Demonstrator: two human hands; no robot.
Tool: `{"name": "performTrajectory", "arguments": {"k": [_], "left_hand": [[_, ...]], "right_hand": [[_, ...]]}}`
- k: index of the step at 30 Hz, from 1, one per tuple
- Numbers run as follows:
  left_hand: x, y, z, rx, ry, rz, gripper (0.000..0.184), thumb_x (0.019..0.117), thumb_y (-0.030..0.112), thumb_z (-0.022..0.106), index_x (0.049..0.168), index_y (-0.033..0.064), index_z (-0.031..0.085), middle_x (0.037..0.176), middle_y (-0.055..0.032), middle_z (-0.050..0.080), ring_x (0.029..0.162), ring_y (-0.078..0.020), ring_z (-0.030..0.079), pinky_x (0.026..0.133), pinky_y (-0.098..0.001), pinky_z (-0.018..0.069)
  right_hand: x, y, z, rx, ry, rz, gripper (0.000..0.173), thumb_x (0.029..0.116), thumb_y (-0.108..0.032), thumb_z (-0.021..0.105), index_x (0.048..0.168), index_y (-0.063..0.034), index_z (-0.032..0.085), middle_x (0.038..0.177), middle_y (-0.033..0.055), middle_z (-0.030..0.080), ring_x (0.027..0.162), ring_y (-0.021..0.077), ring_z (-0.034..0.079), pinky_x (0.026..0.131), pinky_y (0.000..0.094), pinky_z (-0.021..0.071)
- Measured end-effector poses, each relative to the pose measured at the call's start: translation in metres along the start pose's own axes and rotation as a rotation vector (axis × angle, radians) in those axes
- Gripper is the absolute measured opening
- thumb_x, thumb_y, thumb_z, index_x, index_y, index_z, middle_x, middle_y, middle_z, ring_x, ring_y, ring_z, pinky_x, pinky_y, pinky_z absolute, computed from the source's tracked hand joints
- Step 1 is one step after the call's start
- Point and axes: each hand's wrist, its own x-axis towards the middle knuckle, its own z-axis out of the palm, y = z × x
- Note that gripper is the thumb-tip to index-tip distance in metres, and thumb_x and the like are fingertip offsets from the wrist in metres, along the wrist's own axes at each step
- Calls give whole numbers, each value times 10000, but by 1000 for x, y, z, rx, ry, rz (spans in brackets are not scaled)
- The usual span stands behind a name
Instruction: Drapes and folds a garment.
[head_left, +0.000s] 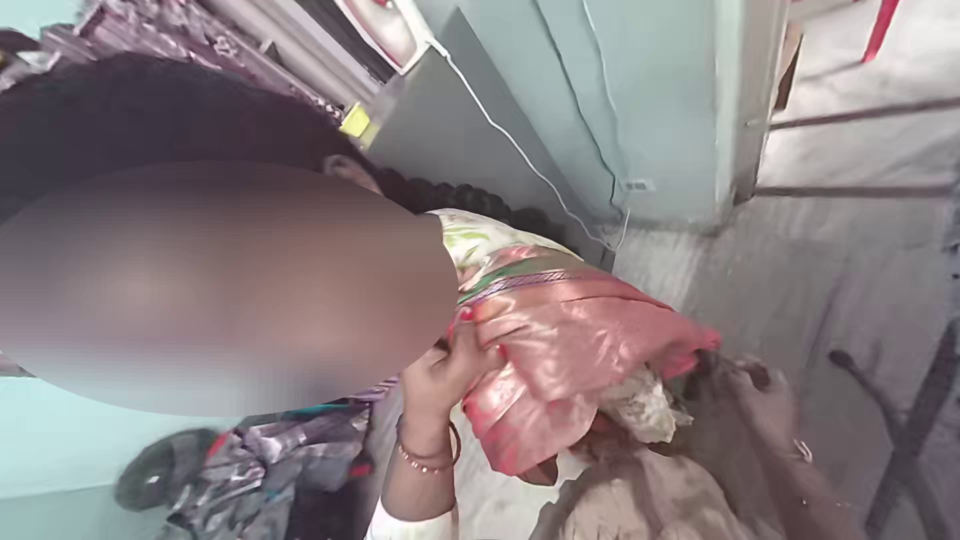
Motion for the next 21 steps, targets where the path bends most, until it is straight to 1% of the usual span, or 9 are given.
{"name": "performTrajectory", "arguments": {"k": [2, 4, 6, 9, 12, 14, 17, 19, 21], "left_hand": [[0, -2, 8, -115, 40, -17, 548, 832, 83, 746, 1309, 158, 486, 1293, 88, 667, 1170, -57, 642, 992, -265, 548], [-2, -1, 13, -147, 97, -54, 584, 812, 41, 732, 1313, 51, 432, 1327, 11, 627, 1115, -45, 646, 937, -248, 563], [-5, 1, 16, -109, 145, -122, 589, 810, 67, 723, 1319, -19, 439, 1276, -29, 621, 967, -2, 660, 824, -202, 583], [-11, 1, 18, -89, 149, -181, 580, 810, 139, 742, 1315, -14, 501, 1295, -66, 611, 1016, -22, 647, 857, -215, 572], [-16, 0, 22, -136, 154, -205, 593, 776, 173, 764, 1298, 8, 538, 1138, -35, 688, 938, -12, 666, 826, -222, 575], [-18, 3, 17, -165, 139, -228, 509, 827, 141, 738, 1280, -5, 556, 1128, -50, 688, 946, -25, 671, 841, -228, 580], [-18, -1, 18, -202, 123, -178, 429, 843, 121, 720, 1231, -24, 609, 1235, -106, 632, 1034, -73, 657, 877, -246, 580], [-17, 2, 14, -227, 93, -202, 439, 827, 114, 729, 1234, -14, 624, 1269, -114, 621, 1057, -81, 651, 878, -248, 577], [-17, 6, 7, -269, 52, -261, 515, 747, 95, 767, 1236, 14, 628, 1276, -94, 605, 1058, -81, 637, 864, -240, 570]], "right_hand": [[-7, -50, -3, 81, 21, -216, 446, 981, -98, 554, 1323, 177, 478, 1237, 291, 595, 1060, 206, 603, 920, 360, 515], [-24, -112, -2, 172, -4, -435, 368, 969, -114, 563, 1235, 140, 536, 1121, 114, 622, 981, 11, 597, 865, 191, 517], [-46, -176, 0, 238, -77, -688, 235, 967, -105, 569, 1142, 47, 606, 1045, -55, 643, 939, -77, 603, 828, 130, 522], [-69, -256, 3, 119, -216, -1096, 231, 1013, -135, 556, 1109, 17, 701, 1082, -2, 688, 937, -34, 626, 825, 165, 548], [-78, -318, 19, -112, -414, -1318, 240, 1012, -154, 572, 1144, -22, 722, 1112, 63, 708, 918, 45, 663, 805, 237, 577], [-81, -348, 34, -292, -549, -1370, 280, 985, -158, 590, 1199, -30, 718, 1172, 83, 712, 1012, 102, 690, 903, 290, 586], [-79, -376, 48, -555, -717, -1368, 331, 959, -181, 644, 1267, -77, 706, 1208, 82, 720, 1079, 169, 696, 964, 369, 570], [-81, -387, 56, -647, -768, -1339, 300, 952, -138, 674, 1244, -84, 720, 1178, 80, 730, 1041, 177, 706, 940, 382, 573], [-81, -388, 63, -652, -767, -1390, 240, 928, -91, 692, 1160, -65, 748, 1120, 89, 740, 977, 184, 722, 897, 374, 597]]}}
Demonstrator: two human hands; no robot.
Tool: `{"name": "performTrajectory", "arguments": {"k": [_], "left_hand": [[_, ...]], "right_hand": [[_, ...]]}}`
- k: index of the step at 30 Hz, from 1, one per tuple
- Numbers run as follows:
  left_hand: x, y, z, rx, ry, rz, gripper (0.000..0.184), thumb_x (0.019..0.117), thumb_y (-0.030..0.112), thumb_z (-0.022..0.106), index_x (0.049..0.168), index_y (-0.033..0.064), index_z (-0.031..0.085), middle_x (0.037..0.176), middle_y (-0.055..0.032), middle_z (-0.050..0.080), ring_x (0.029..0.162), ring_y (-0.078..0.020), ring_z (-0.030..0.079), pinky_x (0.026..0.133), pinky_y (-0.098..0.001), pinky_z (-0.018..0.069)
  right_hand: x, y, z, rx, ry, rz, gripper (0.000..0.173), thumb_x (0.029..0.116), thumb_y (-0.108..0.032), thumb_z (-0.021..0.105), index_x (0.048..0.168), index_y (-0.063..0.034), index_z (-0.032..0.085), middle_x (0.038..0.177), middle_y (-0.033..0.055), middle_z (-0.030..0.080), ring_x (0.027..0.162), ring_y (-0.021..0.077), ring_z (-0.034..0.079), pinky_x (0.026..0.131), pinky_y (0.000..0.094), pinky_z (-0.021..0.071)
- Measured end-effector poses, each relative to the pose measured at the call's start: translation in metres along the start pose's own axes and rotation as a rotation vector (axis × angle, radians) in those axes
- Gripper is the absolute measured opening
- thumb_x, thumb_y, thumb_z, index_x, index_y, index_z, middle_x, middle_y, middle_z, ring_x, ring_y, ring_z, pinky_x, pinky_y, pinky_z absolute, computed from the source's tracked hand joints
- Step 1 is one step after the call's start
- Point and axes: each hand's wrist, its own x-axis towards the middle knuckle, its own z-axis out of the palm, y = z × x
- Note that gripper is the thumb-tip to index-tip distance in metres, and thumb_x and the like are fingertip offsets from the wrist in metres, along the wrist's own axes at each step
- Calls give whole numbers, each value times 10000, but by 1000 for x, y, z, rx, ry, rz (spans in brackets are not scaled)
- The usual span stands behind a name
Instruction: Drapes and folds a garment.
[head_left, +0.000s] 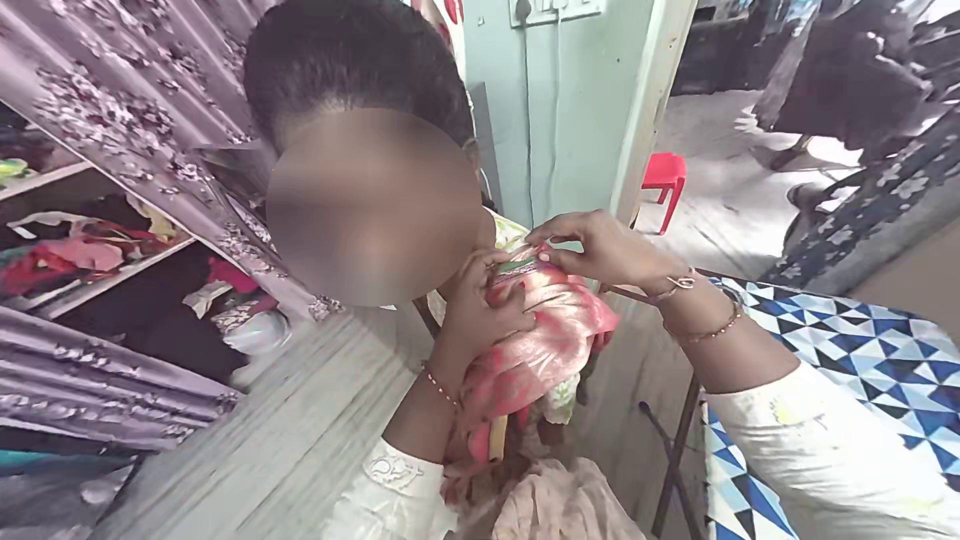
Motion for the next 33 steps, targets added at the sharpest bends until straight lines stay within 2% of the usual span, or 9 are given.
{"name": "performTrajectory", "arguments": {"k": [3, 6, 10, 12, 17, 20, 22, 26, 33], "left_hand": [[1, 8, -6, -56, -39, -69, 527, 712, 82, 759, 1223, 28, 641, 1244, -80, 605, 996, -77, 637, 820, -237, 569], [4, 12, -11, -83, -40, -111, 429, 754, 37, 751, 1173, 21, 656, 1194, -91, 613, 947, -93, 638, 788, -247, 570], [5, 13, -18, 48, -64, -49, 427, 691, 59, 816, 1103, 53, 703, 1174, -71, 633, 962, -85, 635, 795, -233, 562], [7, 14, -24, 91, -103, -6, 398, 677, 46, 820, 1057, 51, 703, 1117, -68, 639, 880, -69, 630, 728, -213, 555], [3, 27, -41, 19, -237, -26, 302, 797, 10, 763, 1075, 95, 678, 964, 7, 709, 711, -20, 654, 599, -177, 557], [4, 38, -45, -2, -219, -108, 319, 791, -31, 742, 1076, 98, 681, 967, 26, 716, 718, -12, 665, 621, -180, 572], [10, 42, -46, 30, -189, -109, 289, 789, -24, 731, 1056, 76, 685, 928, 42, 712, 737, 8, 661, 654, -172, 570], [30, 55, -44, 51, -208, -73, 354, 728, -45, 729, 1053, 73, 653, 852, 83, 691, 691, 29, 638, 630, -150, 553], [47, 62, -29, 263, -212, -112, 425, 693, -39, 770, 1045, 148, 623, 868, 120, 677, 717, 50, 648, 641, -143, 566]], "right_hand": [[0, -1, 9, -69, 72, -93, 200, 936, -111, 675, 1110, -58, 758, 1071, 101, 730, 937, 195, 710, 854, 370, 597], [-4, -8, 20, -172, 175, -177, 239, 965, -162, 650, 1165, -48, 713, 1148, 135, 679, 1080, 252, 659, 932, 393, 553], [-9, -15, 30, -280, 238, -275, 185, 982, -169, 631, 1039, -48, 758, 1027, 127, 700, 1006, 271, 655, 891, 375, 539], [-10, -19, 29, -293, 205, -272, 200, 997, -168, 606, 1030, -57, 769, 1015, 109, 712, 992, 260, 667, 881, 371, 548], [-12, -29, 35, -326, 217, -304, 208, 1003, -95, 574, 1012, -40, 775, 1001, 119, 723, 969, 281, 675, 851, 376, 554], [-8, -35, 40, -276, 249, -273, 190, 995, -79, 572, 969, -31, 754, 970, 125, 707, 941, 287, 664, 824, 376, 544], [-4, -40, 39, -238, 247, -224, 169, 991, -75, 579, 952, -17, 733, 965, 143, 691, 941, 306, 658, 822, 396, 543], [12, -34, 26, -220, 234, -177, 189, 1001, -77, 552, 965, 17, 712, 979, 181, 675, 994, 336, 651, 872, 424, 528], [15, -19, 12, -141, 60, 29, 253, 1038, -161, 520, 1122, -23, 715, 1134, 159, 668, 1106, 275, 639, 979, 415, 487]]}}
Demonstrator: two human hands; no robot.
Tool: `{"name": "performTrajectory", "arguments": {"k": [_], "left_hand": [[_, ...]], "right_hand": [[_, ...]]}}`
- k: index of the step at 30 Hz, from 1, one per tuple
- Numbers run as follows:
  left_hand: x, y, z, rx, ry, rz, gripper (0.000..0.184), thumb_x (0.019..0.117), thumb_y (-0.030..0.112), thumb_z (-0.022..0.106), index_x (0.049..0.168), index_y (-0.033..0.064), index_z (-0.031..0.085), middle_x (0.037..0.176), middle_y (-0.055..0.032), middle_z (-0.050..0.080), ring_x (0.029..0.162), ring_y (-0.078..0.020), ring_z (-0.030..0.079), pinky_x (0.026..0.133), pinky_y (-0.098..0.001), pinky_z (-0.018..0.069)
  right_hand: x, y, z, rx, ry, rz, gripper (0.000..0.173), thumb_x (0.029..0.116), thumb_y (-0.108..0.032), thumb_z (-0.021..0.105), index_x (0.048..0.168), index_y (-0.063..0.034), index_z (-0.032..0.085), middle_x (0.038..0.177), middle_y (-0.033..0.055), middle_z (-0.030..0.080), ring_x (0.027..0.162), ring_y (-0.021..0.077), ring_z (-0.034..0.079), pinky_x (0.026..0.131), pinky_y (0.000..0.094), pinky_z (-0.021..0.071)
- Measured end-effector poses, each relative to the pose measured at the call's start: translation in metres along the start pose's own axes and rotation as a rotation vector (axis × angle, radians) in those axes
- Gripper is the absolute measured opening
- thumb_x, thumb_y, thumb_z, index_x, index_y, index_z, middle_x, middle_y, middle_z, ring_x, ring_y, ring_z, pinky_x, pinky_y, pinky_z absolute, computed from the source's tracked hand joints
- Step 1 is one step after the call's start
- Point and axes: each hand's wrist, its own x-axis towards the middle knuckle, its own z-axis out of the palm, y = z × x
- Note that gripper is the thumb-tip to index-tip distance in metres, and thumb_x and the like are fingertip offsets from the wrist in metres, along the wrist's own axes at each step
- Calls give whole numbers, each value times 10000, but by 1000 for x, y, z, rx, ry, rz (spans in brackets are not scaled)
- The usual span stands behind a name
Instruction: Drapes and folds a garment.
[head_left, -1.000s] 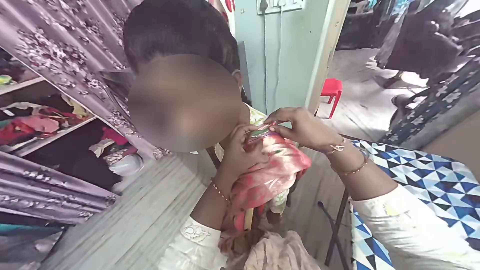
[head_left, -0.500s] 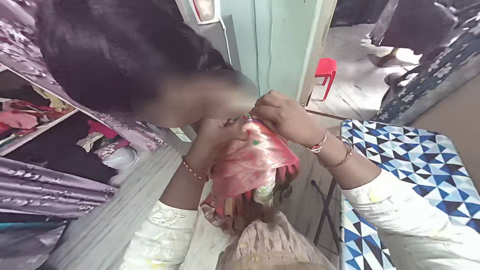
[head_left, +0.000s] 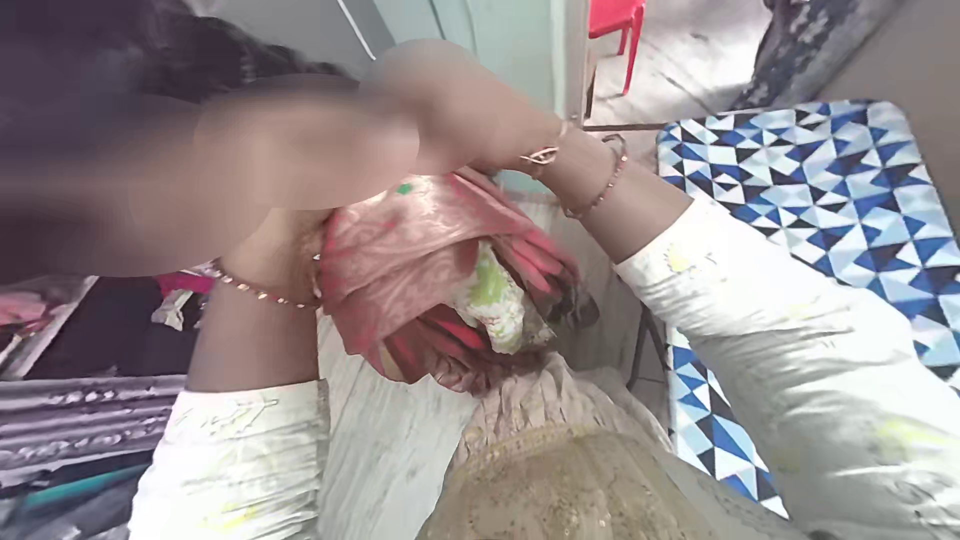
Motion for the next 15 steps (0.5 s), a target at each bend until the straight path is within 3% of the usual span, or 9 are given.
{"name": "performTrajectory", "arguments": {"k": [4, 6, 9, 11, 13, 15], "left_hand": [[1, -17, -8, 103, -28, 65, 453, 685, 86, 777, 1086, 213, 611, 930, 180, 666, 782, 83, 639, 676, -132, 556], [9, -40, -19, 68, -68, 130, 445, 687, 164, 810, 1081, 251, 620, 938, 192, 669, 812, 75, 642, 693, -139, 553], [15, -58, -25, 49, -72, 122, 457, 667, 142, 798, 1078, 219, 615, 926, 165, 656, 818, 57, 635, 721, -153, 548], [6, -39, -17, 39, -41, 76, 432, 679, 49, 741, 1060, 191, 597, 913, 171, 659, 818, 69, 633, 747, -135, 545], [-3, -27, -12, -18, -71, 121, 381, 731, -18, 693, 1074, 125, 610, 938, 140, 681, 848, 52, 650, 783, -136, 550], [-7, -33, -16, -116, -172, 241, 346, 832, 22, 713, 1162, 92, 637, 1031, 97, 696, 898, 2, 668, 789, -175, 570]], "right_hand": [[-34, 23, 3, 117, 62, 44, 272, 1026, -134, 526, 1184, -10, 710, 1145, 164, 689, 1074, 255, 664, 971, 378, 506], [-62, 38, 6, 204, 189, 135, 272, 1006, -115, 525, 1166, 2, 711, 1122, 161, 696, 1018, 220, 674, 893, 334, 533], [-117, 65, 28, 340, 372, 415, 236, 1017, -126, 547, 1134, 7, 702, 1088, 134, 695, 936, 156, 680, 798, 295, 563], [-163, 80, 56, 436, 460, 627, 258, 1026, -144, 540, 1151, 28, 687, 1089, 146, 689, 928, 165, 679, 819, 330, 574], [-213, 81, 93, 534, 557, 875, 276, 1038, -154, 531, 1145, 68, 656, 1049, 164, 681, 904, 173, 662, 832, 347, 562], [-265, 67, 135, 577, 567, 1164, 318, 1063, -192, 520, 1179, 79, 639, 1054, 197, 691, 929, 223, 678, 867, 399, 564]]}}
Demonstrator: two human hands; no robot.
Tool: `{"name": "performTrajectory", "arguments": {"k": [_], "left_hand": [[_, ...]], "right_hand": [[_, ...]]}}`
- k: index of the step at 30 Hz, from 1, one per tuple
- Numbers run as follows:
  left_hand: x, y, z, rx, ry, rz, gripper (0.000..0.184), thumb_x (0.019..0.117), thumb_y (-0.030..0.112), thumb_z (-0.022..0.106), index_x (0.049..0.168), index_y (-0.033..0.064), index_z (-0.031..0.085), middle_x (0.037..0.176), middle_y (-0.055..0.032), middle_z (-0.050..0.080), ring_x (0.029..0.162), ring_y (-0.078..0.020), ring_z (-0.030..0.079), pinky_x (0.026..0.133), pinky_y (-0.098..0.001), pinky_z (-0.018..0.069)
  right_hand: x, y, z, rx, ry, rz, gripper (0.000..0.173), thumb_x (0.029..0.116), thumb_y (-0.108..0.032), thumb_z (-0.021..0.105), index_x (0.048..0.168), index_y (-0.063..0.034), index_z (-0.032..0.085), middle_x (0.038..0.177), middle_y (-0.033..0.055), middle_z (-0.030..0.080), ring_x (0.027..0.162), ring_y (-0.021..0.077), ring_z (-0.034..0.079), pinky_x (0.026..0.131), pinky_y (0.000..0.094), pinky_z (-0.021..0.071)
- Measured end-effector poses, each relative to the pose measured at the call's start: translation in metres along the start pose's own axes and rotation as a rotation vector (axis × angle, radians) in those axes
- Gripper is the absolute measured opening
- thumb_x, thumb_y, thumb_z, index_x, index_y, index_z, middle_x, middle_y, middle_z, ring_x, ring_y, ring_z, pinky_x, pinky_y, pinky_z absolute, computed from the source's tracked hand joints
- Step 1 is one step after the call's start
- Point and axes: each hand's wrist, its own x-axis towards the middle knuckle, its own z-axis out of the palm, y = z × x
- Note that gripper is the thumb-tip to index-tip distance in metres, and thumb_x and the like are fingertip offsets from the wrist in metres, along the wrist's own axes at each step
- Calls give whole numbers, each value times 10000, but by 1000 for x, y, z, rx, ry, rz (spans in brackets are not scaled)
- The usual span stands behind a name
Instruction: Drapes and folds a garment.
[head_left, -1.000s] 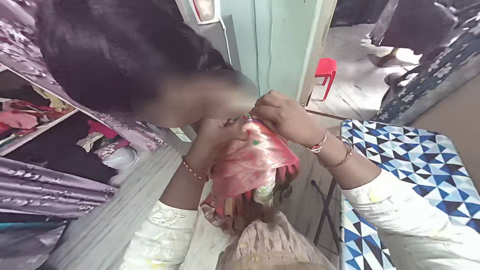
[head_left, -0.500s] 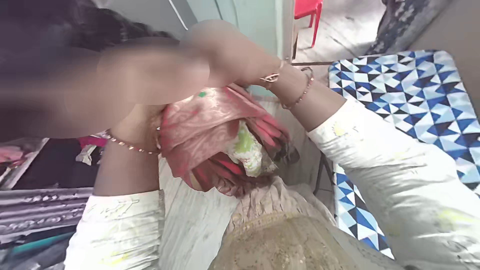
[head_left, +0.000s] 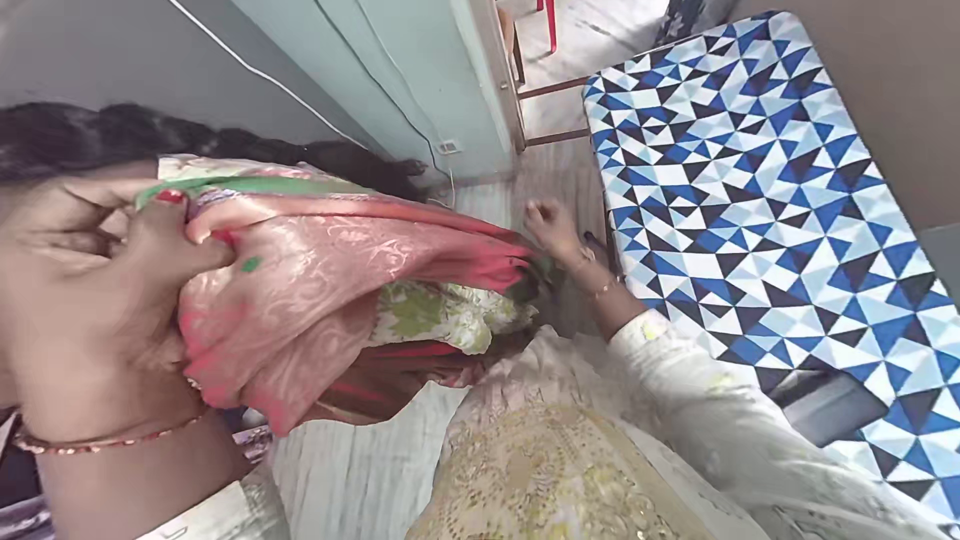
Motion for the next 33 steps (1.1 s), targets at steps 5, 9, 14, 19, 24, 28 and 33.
{"name": "performTrajectory", "arguments": {"k": [5, 9, 14, 19, 24, 28, 33], "left_hand": [[-19, 16, 17, 31, 175, -50, 348, 822, 57, 718, 1100, 244, 620, 933, 210, 665, 779, 70, 625, 691, -127, 544], [-28, 22, 25, -62, 200, -43, 352, 838, 6, 702, 1105, 222, 624, 909, 181, 687, 739, 58, 641, 650, -132, 557], [-39, 20, 29, -44, 280, 3, 319, 877, -7, 672, 1122, 188, 611, 932, 163, 688, 721, 46, 643, 621, -139, 555], [-50, 16, 30, 105, 317, 199, 329, 816, -9, 730, 1114, 104, 646, 1025, 140, 701, 869, 55, 655, 785, -148, 564], [-73, 11, 35, 254, 416, 278, 221, 860, 47, 706, 1076, 9, 678, 1000, 18, 717, 837, 44, 640, 759, -151, 551], [-107, 8, 49, 169, 426, 307, 149, 938, 112, 681, 1054, 26, 646, 981, -4, 723, 876, 53, 649, 792, -131, 544], [-139, -2, 61, -18, 401, 339, 201, 927, 136, 712, 1095, 59, 631, 1049, 24, 705, 939, 64, 640, 829, -120, 538]], "right_hand": [[-97, 109, 12, -163, -210, 364, 339, 1050, -176, 532, 1238, 86, 638, 1156, 262, 677, 1065, 340, 661, 979, 487, 507], [-89, 78, 10, -184, -210, 225, 315, 1043, -168, 538, 1197, 86, 643, 1069, 249, 683, 962, 312, 669, 905, 487, 528], [-50, -84, 14, 84, -63, -476, 206, 962, -137, 613, 1071, 18, 693, 990, 70, 659, 821, 45, 625, 755, 221, 552], [-40, -212, 50, 39, -387, -1095, 271, 985, -176, 628, 1166, 8, 714, 1121, 107, 708, 1013, 117, 680, 917, 281, 570], [-43, -251, 78, -109, -596, -1154, 243, 918, -200, 701, 1112, -64, 755, 1067, 63, 730, 982, 124, 682, 874, 290, 570], [-67, -250, 68, -268, -657, -1224, 267, 919, -292, 673, 1088, -107, 764, 1067, 28, 717, 1043, 148, 649, 899, 309, 541], [-113, -238, 65, -451, -516, -1249, 216, 966, -270, 636, 1031, -131, 789, 1063, 27, 699, 1076, 177, 619, 918, 315, 510]]}}
